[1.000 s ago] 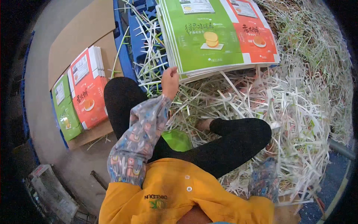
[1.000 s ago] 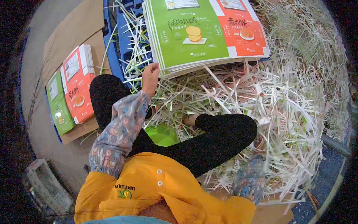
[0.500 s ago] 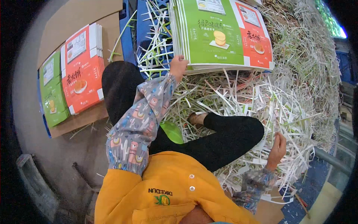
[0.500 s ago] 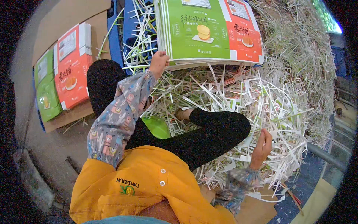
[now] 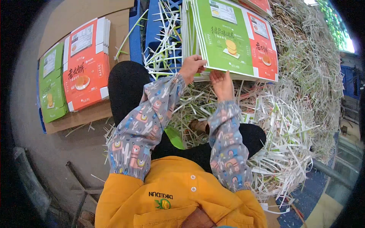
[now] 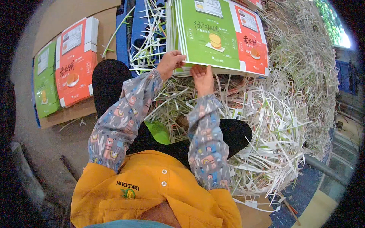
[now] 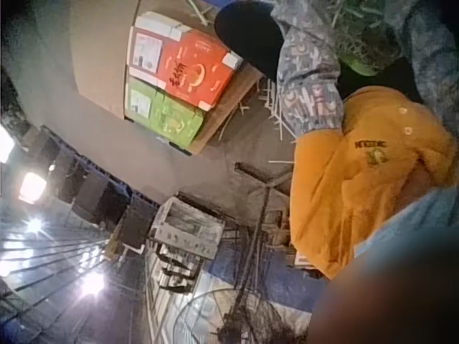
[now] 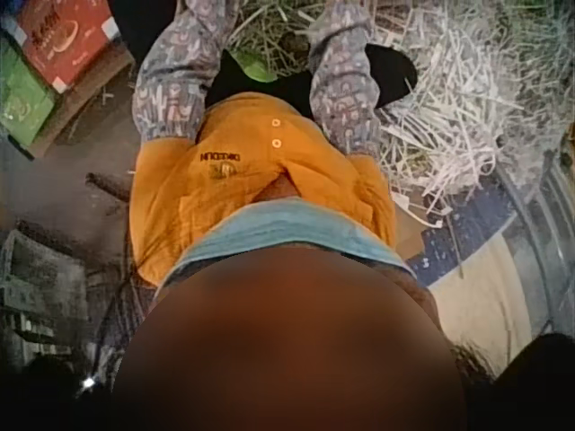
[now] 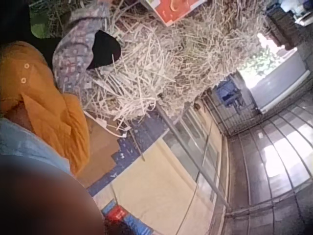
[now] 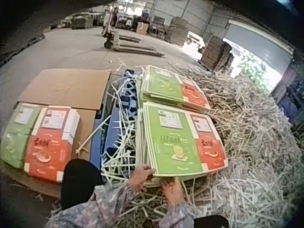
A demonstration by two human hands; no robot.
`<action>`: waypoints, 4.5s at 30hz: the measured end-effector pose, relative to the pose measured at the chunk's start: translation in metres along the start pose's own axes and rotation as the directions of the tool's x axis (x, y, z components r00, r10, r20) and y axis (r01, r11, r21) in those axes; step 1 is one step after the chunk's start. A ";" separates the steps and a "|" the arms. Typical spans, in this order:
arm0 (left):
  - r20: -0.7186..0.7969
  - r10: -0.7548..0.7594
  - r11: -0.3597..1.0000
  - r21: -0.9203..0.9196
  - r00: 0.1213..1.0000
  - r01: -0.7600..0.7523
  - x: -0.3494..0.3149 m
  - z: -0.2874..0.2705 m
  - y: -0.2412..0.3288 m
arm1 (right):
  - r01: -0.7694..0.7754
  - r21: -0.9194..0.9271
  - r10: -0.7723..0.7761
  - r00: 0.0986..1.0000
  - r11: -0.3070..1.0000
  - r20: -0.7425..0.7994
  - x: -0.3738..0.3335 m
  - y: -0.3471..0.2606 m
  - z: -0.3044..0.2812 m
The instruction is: Sorting through a pile of paper scraps to extract and stack flat paper product boxes.
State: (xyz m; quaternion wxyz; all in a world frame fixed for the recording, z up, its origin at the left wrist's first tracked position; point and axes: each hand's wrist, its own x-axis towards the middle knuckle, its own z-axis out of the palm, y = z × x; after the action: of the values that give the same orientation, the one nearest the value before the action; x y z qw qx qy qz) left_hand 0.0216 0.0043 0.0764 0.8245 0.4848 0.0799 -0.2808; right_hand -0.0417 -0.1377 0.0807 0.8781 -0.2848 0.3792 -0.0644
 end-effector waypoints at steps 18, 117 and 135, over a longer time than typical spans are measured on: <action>-0.083 -0.111 0.992 -0.063 0.990 0.106 -0.001 -0.016 -0.039 | 0.057 -0.282 -0.093 0.989 0.958 -0.117 0.042 -0.003 -0.018; -0.002 -0.037 0.868 -0.495 0.999 0.031 -0.030 0.016 0.002 | 0.193 -0.073 -0.198 0.977 0.979 -0.076 -0.057 0.012 -0.036; -0.153 -0.006 0.980 -0.200 0.988 -0.025 -0.059 -0.003 -0.035 | 0.268 -0.139 -0.271 0.963 0.953 -0.001 -0.074 0.045 -0.057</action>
State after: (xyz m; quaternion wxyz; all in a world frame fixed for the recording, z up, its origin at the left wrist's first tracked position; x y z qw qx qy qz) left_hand -0.0460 0.0170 0.0723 0.8621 0.4193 0.1684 -0.2295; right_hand -0.1384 -0.1015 0.0707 0.8355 -0.3929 0.3492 -0.1601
